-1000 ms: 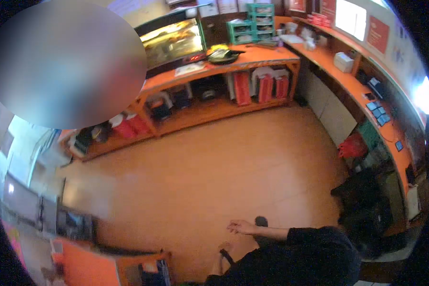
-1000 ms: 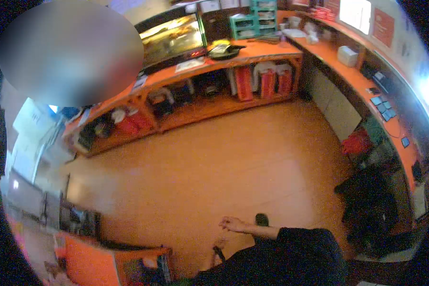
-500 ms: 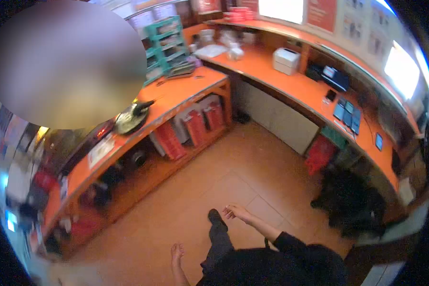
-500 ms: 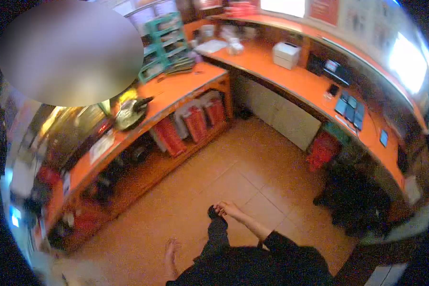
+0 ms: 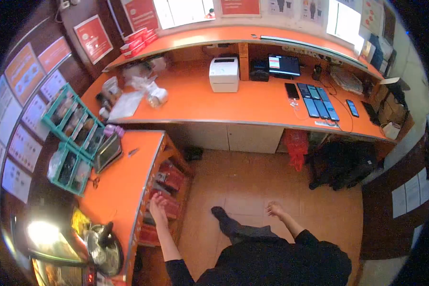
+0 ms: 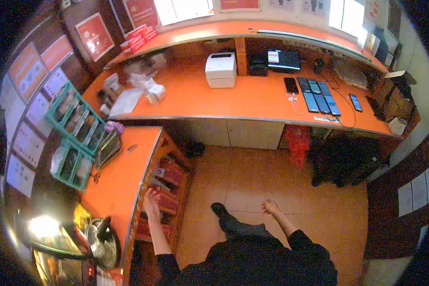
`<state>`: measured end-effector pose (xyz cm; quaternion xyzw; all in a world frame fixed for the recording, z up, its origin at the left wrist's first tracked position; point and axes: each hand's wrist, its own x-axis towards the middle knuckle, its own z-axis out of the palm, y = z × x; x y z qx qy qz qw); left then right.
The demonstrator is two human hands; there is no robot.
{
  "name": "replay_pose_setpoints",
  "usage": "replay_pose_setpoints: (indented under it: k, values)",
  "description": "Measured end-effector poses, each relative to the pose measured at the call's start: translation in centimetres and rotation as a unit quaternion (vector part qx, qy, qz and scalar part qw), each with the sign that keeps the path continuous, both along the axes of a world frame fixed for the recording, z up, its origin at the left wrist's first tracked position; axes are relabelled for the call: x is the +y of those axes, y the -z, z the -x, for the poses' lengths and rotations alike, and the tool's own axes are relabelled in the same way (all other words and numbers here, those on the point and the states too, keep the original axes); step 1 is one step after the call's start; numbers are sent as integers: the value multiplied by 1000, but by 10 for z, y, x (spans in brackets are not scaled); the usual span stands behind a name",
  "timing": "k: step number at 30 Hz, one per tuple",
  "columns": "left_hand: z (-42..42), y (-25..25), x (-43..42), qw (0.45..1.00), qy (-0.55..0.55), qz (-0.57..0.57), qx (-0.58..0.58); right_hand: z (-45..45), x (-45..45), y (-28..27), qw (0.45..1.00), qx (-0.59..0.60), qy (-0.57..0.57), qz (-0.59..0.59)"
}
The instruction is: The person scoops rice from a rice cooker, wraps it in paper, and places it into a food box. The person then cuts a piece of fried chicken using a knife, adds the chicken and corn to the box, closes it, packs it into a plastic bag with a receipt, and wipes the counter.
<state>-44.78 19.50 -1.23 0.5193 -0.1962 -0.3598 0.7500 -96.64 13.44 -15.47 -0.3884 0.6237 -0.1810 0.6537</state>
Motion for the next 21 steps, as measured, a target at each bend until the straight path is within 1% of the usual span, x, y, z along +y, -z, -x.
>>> replay_pose_setpoints:
  k: [1, 2, 3, 4, 5, 6, 7, 8, 10, 11, 12, 13, 14, 16, 17, 18, 20, 21]
  values:
    - [-16, -5, -25, 999, -36, -11, 11, -12, -19, 15, 999, -7, 25, 35]
    - [-33, -16, -54, 997, -72, -18, 18, -31, -50, 27, 999, -10, 33, 38]
    - [-47, -21, -76, 993, -116, -26, 19, -51, -77, 34, 999, -21, 5, 47]
    - [-61, -30, -92, 994, -107, -29, 16, -75, -97, 25, 998, -32, -21, 55]
    - [-76, -42, -105, 991, -116, -27, 61, -107, -113, 17, 995, -54, 29, 85]
    - [-91, -55, -118, 986, -127, -24, 106, -148, -134, -11, 987, -75, 82, 116]
    - [-126, -42, -139, 986, -137, -23, 96, -178, -158, -30, 990, -93, 28, 101]
    - [-184, -5, -153, 987, -158, -20, 30, -203, -183, -50, 990, -108, -26, 87]
    - [-285, 60, -175, 978, -193, -18, -77, -249, -204, -130, 986, -3, -80, 149]
    - [-292, 50, -189, 977, -199, -30, -72, -260, -222, -135, 987, 2, -64, 151]
    - [-288, 35, -205, 978, -194, -47, -53, -269, -239, -137, 969, 37, -137, 204]
    - [-292, 32, -219, 979, -187, -63, -43, -276, -249, -136, 943, 72, -208, 249]
    - [-294, 28, -234, 980, -174, -79, -45, -281, -252, -131, 950, 71, -189, 239]
    - [-300, 25, -267, 984, -143, -99, -49, -278, -264, -121, 965, 30, -85, 245]
    - [-301, 23, -285, 985, -127, -106, -50, -278, -262, -111, 970, -133, 40, 201]
    - [-300, 21, -301, 986, -110, -112, -51, -271, -260, -109, 968, -128, 63, 208]
    - [-294, 13, -331, 987, -83, -126, -55, -257, -253, -109, 974, -51, 118, 188]
    - [-292, 11, -343, 987, -70, -133, -56, -250, -249, -109, 973, -47, 132, 185]
